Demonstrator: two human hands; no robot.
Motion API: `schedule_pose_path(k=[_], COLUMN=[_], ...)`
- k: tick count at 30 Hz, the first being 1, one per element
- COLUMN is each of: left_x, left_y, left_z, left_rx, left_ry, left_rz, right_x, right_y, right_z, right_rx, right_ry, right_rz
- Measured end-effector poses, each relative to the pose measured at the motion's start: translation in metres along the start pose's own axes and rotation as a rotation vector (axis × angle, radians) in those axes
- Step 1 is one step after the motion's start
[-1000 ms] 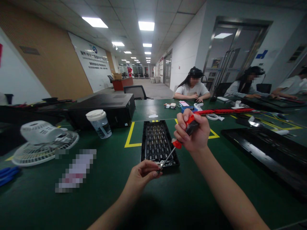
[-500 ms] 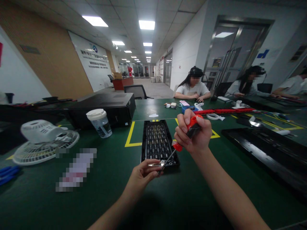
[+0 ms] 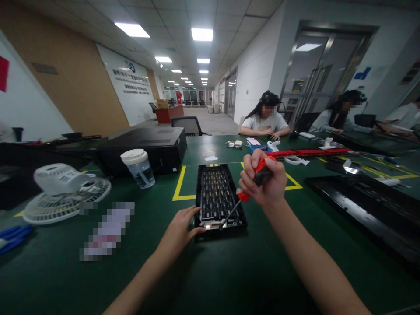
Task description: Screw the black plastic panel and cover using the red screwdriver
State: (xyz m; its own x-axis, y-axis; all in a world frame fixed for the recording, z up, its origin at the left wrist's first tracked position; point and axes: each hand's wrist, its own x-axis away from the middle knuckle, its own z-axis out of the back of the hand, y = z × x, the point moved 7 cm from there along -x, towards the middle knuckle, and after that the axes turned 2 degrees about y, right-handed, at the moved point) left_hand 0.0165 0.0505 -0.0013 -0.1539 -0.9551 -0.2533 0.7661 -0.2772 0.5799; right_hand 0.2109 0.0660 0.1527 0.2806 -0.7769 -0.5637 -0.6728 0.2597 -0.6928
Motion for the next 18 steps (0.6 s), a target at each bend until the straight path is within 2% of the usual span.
schedule_pose_path(k=[5, 8, 18], left_x=[0.000, 0.001, 0.001], left_y=[-0.018, -0.022, -0.014], left_z=[-0.017, -0.024, -0.019], left_rx=[-0.098, -0.151, -0.148], left_ry=[-0.131, -0.181, -0.106], left_rz=[0.032, 0.050, 0.008], right_x=[-0.005, -0.007, -0.016], right_y=[0.014, 0.025, 0.051], right_z=[0.007, 0.013, 0.017], right_rx=[0.008, 0.026, 0.018], right_ry=[-0.003, 0.020, 0.044], right_rz=[0.023, 0.011, -0.038])
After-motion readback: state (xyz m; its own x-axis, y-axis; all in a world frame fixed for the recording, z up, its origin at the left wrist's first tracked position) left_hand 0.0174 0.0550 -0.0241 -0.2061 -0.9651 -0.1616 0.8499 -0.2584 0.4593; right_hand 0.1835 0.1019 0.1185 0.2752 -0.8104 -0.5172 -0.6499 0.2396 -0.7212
